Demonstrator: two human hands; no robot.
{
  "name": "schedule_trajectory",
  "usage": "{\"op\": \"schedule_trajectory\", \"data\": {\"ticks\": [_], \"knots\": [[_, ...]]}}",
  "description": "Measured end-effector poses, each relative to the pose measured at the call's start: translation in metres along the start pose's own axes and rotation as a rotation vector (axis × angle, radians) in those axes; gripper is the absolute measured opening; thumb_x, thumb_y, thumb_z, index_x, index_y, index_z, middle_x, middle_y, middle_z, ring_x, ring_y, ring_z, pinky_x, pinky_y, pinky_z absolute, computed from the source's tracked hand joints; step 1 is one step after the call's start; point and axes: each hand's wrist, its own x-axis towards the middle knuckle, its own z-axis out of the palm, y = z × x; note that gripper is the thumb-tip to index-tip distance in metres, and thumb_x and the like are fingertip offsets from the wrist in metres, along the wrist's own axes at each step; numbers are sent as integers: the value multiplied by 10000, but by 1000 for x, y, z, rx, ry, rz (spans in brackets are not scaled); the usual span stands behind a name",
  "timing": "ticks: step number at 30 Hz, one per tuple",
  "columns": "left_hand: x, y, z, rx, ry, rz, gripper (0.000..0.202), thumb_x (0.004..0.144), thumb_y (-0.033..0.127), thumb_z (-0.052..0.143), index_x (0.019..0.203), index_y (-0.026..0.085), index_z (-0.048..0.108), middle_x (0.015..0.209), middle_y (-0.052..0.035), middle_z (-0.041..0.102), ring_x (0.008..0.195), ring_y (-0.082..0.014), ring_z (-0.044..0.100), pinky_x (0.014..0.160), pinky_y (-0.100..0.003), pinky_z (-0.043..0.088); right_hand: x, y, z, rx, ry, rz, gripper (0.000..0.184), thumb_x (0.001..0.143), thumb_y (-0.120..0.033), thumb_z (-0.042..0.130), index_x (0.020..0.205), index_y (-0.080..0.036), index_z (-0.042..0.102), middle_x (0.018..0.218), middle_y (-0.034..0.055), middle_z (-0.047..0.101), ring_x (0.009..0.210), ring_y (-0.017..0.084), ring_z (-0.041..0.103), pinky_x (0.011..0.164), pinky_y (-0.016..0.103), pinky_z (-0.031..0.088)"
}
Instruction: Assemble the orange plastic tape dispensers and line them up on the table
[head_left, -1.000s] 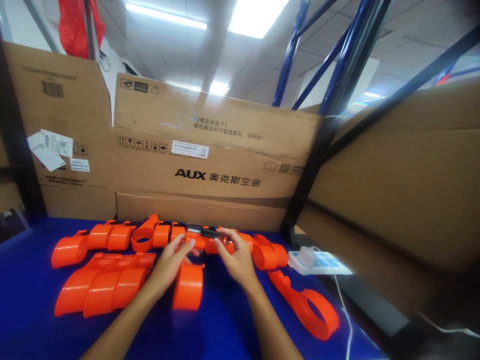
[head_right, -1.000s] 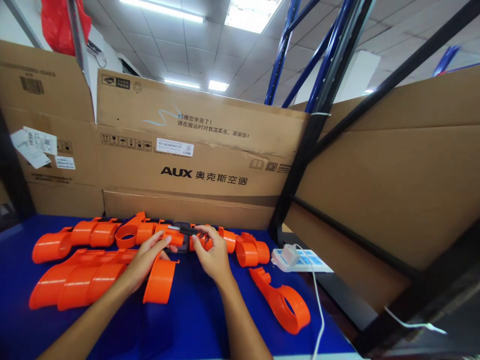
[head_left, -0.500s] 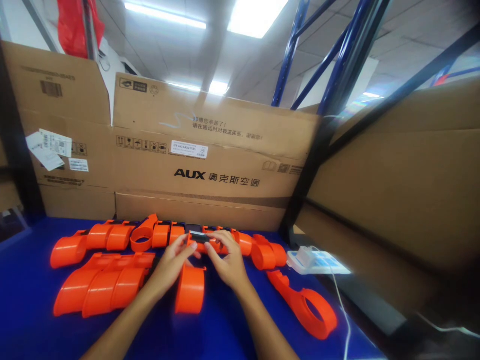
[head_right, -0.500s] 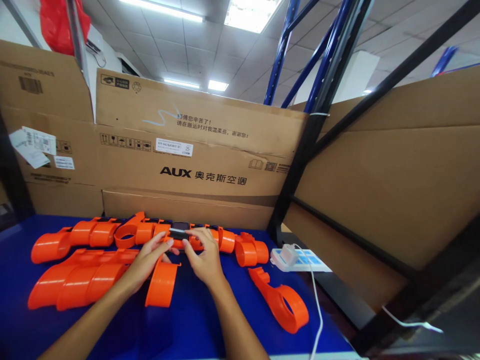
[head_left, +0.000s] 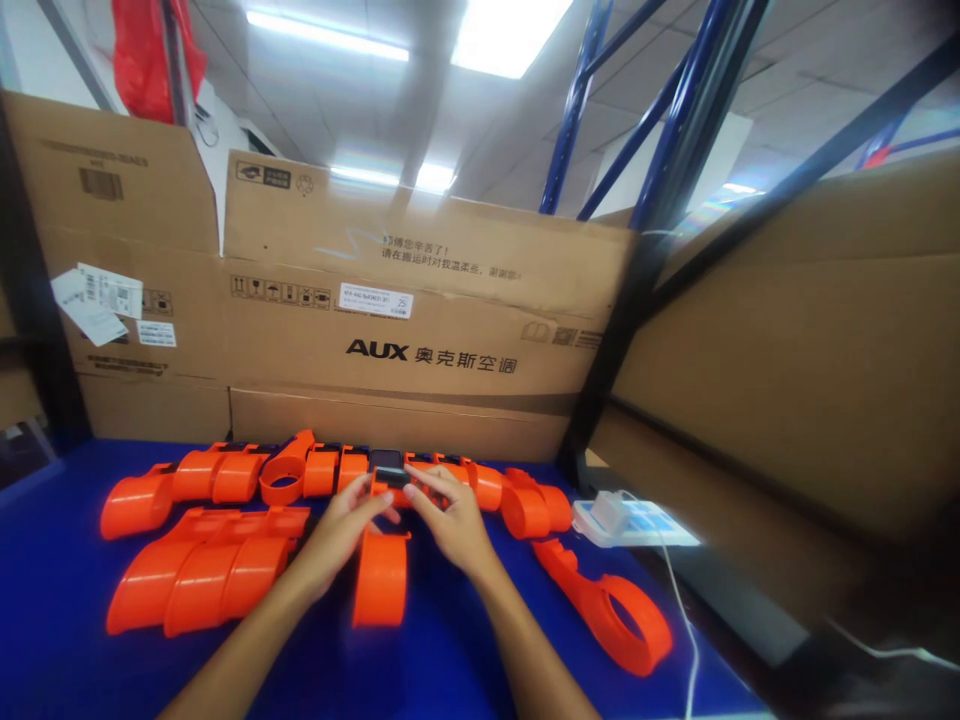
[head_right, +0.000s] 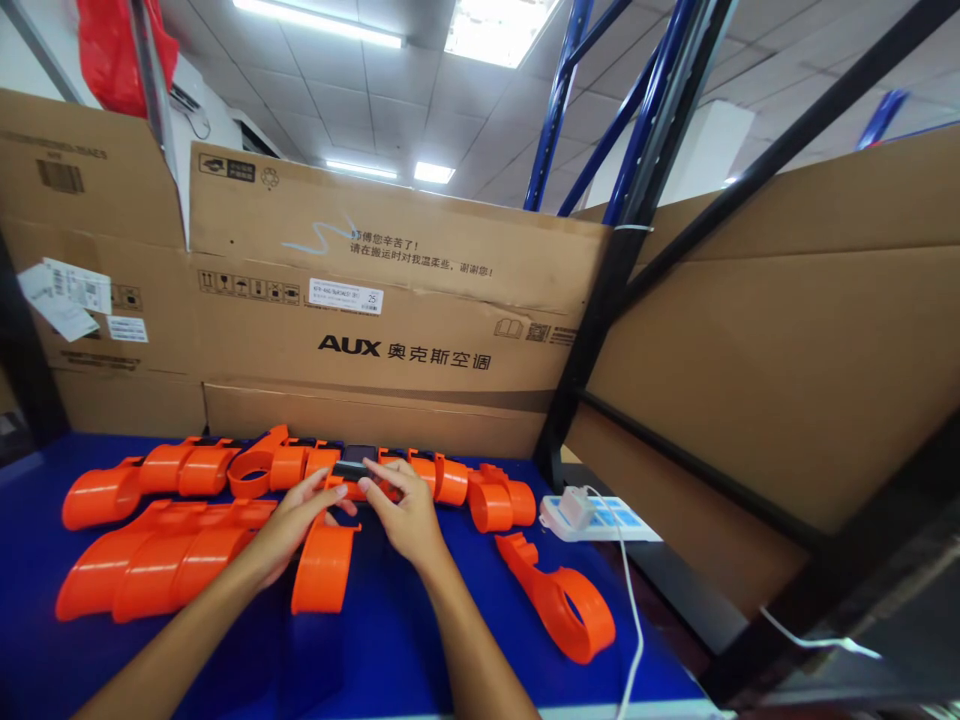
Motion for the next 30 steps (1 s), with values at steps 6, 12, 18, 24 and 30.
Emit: {"op": "schedule_trajectory", "data": {"ticks": [6,12,18,24,30], "knots": [[2,-1,-3,-245,70,-62,394,716,357,736,1015,189,544,795,-51,747,609,-160,623,599,-249,434,0,6,-22,-344,-63,-21,116,771,-136,595,767,-208,686,669,9,627,671,183,553,632,280,432],[-1,2,1,-253,51,-85,353,692,313,732,971,181,561,771,-45,739,577,-147,618,580,-241,437,-12,17,-26,-513,-376,-120,263,564,-31,693,712,-248,686,717,-8,643,732,197,586,675,277,436],[-4,1,5,-163,78,-92,475,674,353,761,1081,169,600,761,-40,717,513,-144,615,537,-253,454,-9,15,-25,-380,-363,-63,133,736,-88,657,707,-215,632,703,-5,637,655,157,591,576,233,431],[-3,2,5,-115,47,-67,502,708,389,758,1124,157,599,794,-57,716,513,-132,607,541,-252,458,-2,4,-19,13,-143,77,146,957,-354,513,904,-220,537,690,-13,632,571,148,608,525,254,503],[-2,-2,4,-91,73,-53,560,707,417,774,1173,162,598,806,-54,715,507,-133,619,538,-254,462,-1,1,-4,264,79,84,261,873,-431,644,976,-233,510,790,10,618,629,158,639,576,293,578]]}}
